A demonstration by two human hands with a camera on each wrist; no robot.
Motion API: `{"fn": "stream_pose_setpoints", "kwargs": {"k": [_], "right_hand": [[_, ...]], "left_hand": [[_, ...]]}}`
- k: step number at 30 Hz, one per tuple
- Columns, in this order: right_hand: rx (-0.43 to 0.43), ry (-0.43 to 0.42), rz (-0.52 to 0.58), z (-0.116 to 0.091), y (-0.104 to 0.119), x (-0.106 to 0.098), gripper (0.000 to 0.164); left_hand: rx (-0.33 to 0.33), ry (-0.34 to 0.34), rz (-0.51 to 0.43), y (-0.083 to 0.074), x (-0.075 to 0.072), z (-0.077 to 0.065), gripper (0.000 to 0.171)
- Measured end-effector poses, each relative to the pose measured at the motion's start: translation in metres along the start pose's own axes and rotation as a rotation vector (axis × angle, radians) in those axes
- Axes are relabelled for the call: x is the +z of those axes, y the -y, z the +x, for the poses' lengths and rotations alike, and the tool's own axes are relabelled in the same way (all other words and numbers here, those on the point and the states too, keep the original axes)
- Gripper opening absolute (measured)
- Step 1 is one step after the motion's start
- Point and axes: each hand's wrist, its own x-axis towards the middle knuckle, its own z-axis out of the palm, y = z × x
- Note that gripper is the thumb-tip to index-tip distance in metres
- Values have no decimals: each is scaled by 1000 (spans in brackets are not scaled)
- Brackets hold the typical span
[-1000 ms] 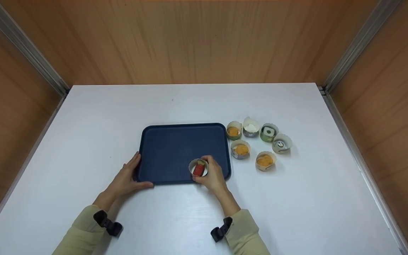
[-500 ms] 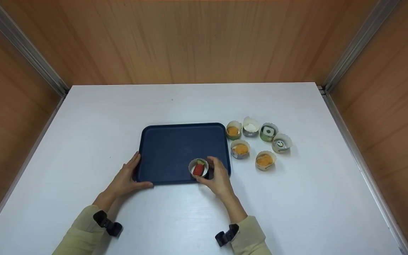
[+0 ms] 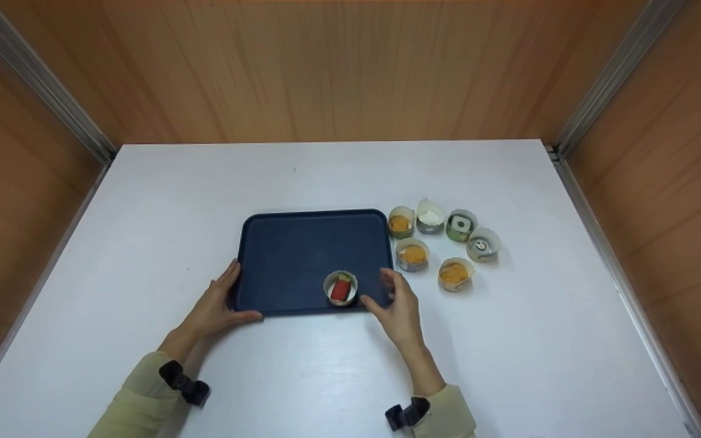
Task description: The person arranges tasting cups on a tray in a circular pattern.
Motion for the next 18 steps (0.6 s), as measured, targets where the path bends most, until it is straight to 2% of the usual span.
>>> {"fn": "stream_pose_setpoints", "kwargs": {"k": [14,18], "right_hand": [[2,-240,-23,-3,-9,-27,48],[2,-290,-47,-3,-22,-34,49]], "left_hand": [[-6,9,-7,0,-1,1,117],[-4,7,-3,1,-1,1,117]]}}
